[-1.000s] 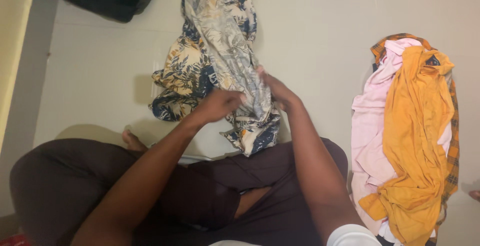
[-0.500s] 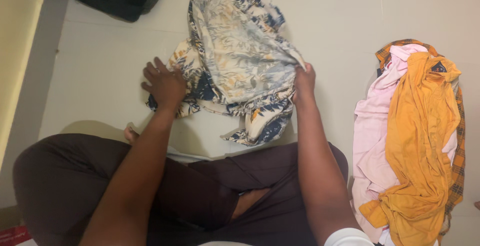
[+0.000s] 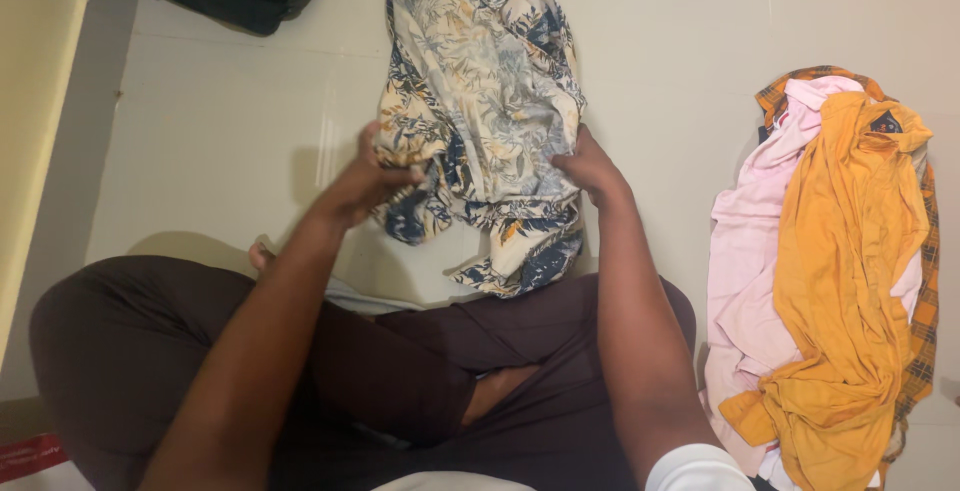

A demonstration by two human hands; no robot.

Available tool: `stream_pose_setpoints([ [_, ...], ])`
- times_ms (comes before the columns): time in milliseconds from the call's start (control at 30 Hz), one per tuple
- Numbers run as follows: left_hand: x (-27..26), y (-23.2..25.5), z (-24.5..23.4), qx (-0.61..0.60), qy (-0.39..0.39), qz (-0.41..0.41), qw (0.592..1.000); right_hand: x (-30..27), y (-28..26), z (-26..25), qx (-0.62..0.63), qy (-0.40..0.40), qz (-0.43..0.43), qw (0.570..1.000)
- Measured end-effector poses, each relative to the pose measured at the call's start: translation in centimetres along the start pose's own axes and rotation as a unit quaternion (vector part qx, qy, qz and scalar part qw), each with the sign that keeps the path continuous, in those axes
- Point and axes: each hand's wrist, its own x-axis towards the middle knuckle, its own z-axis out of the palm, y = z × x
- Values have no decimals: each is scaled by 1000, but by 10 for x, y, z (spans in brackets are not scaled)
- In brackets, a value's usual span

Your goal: The person lays out a patterned shirt on the floor and buttons the front closures by hand one by one.

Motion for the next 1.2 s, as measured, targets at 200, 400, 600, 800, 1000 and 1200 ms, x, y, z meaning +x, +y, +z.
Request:
stream_pose_setpoints([
  [200,-7,4,1,462,84,190,862,-3,1,-7,-122,153,-22,980],
  [400,-12,95,-146,634,373,91,671,-9,-11,-26,-214,304,65,926],
  [600,-16,61,-178,734,328,-8,595,6,2,-17,-208,179,60,960],
  [800,35,-2,-52,529,113,65,839,4,-3,12,-255,94,97,957],
  [1000,-4,4,22,611,197,310,701,-18,-24,45,109,-62,-65,990],
  [1200,2,-15,67,176,-17,118,977,-25,-33,104,-5,-51,-104,993],
])
